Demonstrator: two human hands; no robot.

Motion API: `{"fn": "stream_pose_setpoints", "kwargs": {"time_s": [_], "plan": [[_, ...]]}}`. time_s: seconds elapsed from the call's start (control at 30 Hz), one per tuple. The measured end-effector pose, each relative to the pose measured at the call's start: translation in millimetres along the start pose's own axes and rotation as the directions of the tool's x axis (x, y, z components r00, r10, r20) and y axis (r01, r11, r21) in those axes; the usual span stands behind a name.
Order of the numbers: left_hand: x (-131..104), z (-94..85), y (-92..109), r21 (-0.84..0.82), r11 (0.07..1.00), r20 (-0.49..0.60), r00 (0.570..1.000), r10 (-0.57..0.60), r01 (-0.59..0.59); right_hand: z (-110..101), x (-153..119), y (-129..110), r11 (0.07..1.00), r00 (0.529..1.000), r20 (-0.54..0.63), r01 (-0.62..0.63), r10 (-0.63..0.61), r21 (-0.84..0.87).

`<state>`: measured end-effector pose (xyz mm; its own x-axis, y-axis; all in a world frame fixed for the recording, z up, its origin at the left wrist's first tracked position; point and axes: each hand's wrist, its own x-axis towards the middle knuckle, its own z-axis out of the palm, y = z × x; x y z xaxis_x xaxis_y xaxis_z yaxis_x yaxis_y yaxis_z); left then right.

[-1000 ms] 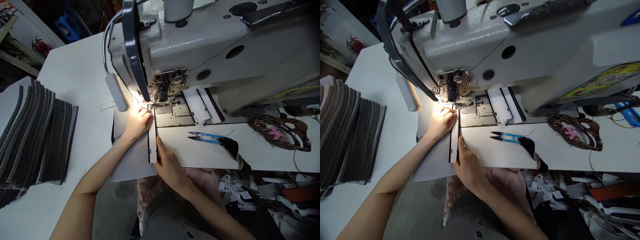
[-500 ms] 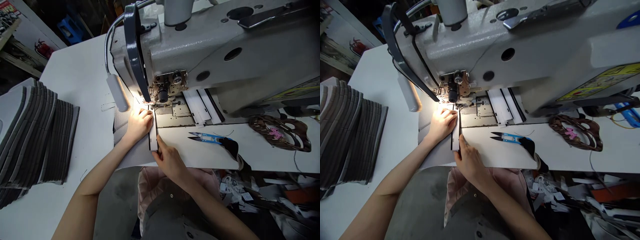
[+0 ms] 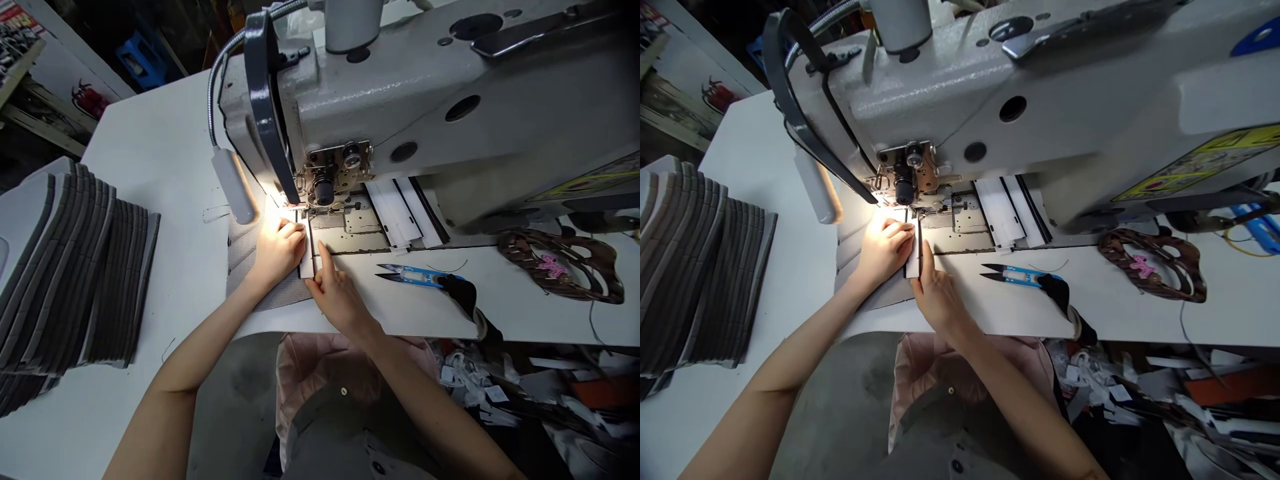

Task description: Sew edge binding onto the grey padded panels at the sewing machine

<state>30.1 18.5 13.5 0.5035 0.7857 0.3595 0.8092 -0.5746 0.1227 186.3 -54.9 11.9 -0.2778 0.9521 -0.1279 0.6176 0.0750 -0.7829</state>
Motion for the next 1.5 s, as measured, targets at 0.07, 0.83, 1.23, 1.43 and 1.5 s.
{"fn": "stream_pose_setpoints", "kwargs": {"time_s": [0.07,0.83,1.23,1.43,1.5], "plan": [[5,2.8,-5,-0.009,1.000,-0.005,1.000,-0.009,0.009,-1,5,0,1.000,1.000,-0.008,-0.009,0.009,-0.005],[-30,-14.5,0,-0.245,0.965,0.041,0.994,0.104,-0.091,-16,19,-4,0.993,0.997,0.035,-0.065,0.062,0.095],[-34,-12.9,2,-0.228,0.961,-0.080,0.987,0.142,-0.157,-15,23,6,0.934,0.989,0.104,-0.137,0.108,0.331],[-31,-12.1,4,-0.236,0.968,-0.034,0.996,0.078,-0.084,-13,20,-6,0.997,0.997,-0.038,-0.074,0.072,-0.035],[-30,-11.6,5,-0.241,0.968,-0.044,0.997,0.066,-0.075,-15,19,-10,0.992,0.997,-0.013,-0.073,0.072,-0.106]]}}
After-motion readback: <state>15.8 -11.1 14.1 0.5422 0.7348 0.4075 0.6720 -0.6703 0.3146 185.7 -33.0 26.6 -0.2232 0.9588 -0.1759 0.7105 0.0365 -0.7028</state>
